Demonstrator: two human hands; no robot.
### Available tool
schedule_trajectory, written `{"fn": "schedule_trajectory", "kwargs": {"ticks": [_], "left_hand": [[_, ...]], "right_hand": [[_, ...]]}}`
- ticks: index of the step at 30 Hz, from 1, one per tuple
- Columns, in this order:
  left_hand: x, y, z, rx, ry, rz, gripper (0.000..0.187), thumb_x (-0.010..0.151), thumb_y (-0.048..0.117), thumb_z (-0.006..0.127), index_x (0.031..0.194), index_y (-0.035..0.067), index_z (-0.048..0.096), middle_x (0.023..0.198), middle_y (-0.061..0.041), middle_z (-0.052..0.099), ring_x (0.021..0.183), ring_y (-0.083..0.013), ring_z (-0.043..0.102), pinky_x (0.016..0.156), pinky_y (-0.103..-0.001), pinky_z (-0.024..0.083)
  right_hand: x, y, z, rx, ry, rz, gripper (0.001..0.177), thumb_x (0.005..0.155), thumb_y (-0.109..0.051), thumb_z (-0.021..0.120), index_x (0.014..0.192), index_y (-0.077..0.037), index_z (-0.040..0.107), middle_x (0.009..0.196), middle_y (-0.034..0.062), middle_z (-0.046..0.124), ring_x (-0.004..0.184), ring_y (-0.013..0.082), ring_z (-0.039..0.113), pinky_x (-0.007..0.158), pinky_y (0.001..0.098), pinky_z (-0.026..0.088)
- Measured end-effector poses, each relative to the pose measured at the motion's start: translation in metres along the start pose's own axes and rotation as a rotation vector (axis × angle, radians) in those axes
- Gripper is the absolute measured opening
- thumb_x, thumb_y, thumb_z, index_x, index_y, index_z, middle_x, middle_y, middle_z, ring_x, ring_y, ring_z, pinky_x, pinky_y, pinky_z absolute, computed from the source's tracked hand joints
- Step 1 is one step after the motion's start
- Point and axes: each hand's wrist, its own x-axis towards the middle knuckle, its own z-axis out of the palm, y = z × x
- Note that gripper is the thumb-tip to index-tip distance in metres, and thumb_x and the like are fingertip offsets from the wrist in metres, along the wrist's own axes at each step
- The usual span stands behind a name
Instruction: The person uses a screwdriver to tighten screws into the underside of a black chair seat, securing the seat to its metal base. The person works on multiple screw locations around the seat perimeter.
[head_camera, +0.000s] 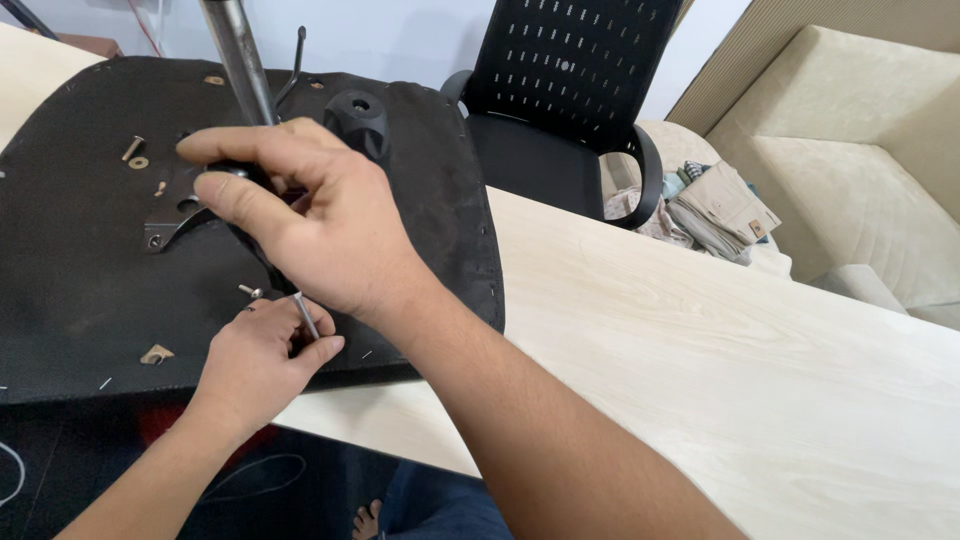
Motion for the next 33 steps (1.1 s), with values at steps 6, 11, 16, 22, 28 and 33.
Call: {"fn": "schedule_trajectory", "kwargs": {"ticks": [6, 11, 16, 22, 28, 33], "left_hand": [[0.004, 0.0, 0.0, 0.035, -0.021, -0.024, 0.022, 0.081, 0.037, 0.077, 0.087, 0.016, 0.074, 0.076, -0.001, 0.072, 0.082, -0.0191, 0.068, 0.079, -0.037, 0.056], [0.004, 0.001, 0.001, 0.033, -0.009, -0.009, 0.024, 0.081, 0.038, 0.078, 0.089, 0.016, 0.074, 0.079, 0.0, 0.072, 0.083, -0.0186, 0.067, 0.081, -0.036, 0.055], [0.005, 0.002, 0.002, 0.031, -0.012, -0.026, 0.023, 0.081, 0.037, 0.076, 0.09, 0.017, 0.074, 0.083, 0.0, 0.072, 0.085, -0.0179, 0.067, 0.083, -0.036, 0.055], [0.002, 0.005, -0.002, 0.038, -0.028, -0.017, 0.024, 0.084, 0.039, 0.079, 0.09, 0.016, 0.075, 0.084, 0.0, 0.074, 0.088, -0.0176, 0.067, 0.086, -0.036, 0.055], [0.003, 0.001, -0.006, -0.042, -0.039, 0.012, 0.024, 0.082, 0.032, 0.079, 0.101, 0.017, 0.076, 0.091, -0.001, 0.075, 0.085, -0.0192, 0.07, 0.083, -0.035, 0.057], [0.002, -0.003, -0.003, -0.065, -0.008, 0.072, 0.022, 0.083, 0.026, 0.073, 0.102, 0.017, 0.077, 0.093, -0.001, 0.078, 0.086, -0.0191, 0.071, 0.084, -0.035, 0.058]], "right_hand": [[-0.002, 0.01, 0.004, 0.307, 0.011, 0.077, 0.021, 0.107, -0.025, 0.065, 0.114, -0.009, 0.075, 0.097, -0.0007, 0.07, 0.09, 0.007, 0.064, 0.086, 0.0254, 0.056], [0.009, 0.021, -0.002, 0.091, 0.078, -0.008, 0.024, 0.106, -0.027, 0.067, 0.117, -0.008, 0.077, 0.101, 0.0047, 0.07, 0.096, 0.0108, 0.062, 0.091, 0.0264, 0.055], [0.015, 0.025, -0.005, 0.372, -0.006, -0.007, 0.026, 0.11, -0.033, 0.06, 0.124, -0.011, 0.065, 0.107, -0.0018, 0.069, 0.105, 0.0066, 0.065, 0.097, 0.0243, 0.054], [0.008, 0.019, 0.003, 0.122, -0.006, 0.077, 0.028, 0.099, -0.024, 0.071, 0.122, -0.006, 0.072, 0.113, 0.0103, 0.063, 0.1, 0.0172, 0.064, 0.092, 0.0312, 0.057], [0.018, 0.031, 0.0, 0.323, -0.064, -0.095, 0.026, 0.115, -0.036, 0.06, 0.122, -0.012, 0.068, 0.108, -0.0036, 0.069, 0.104, 0.0057, 0.065, 0.102, 0.025, 0.054], [0.018, 0.04, 0.003, 0.231, -0.054, -0.057, 0.025, 0.109, -0.031, 0.065, 0.121, -0.009, 0.071, 0.101, -0.0013, 0.064, 0.091, 0.0086, 0.06, 0.092, 0.0279, 0.055]]}}
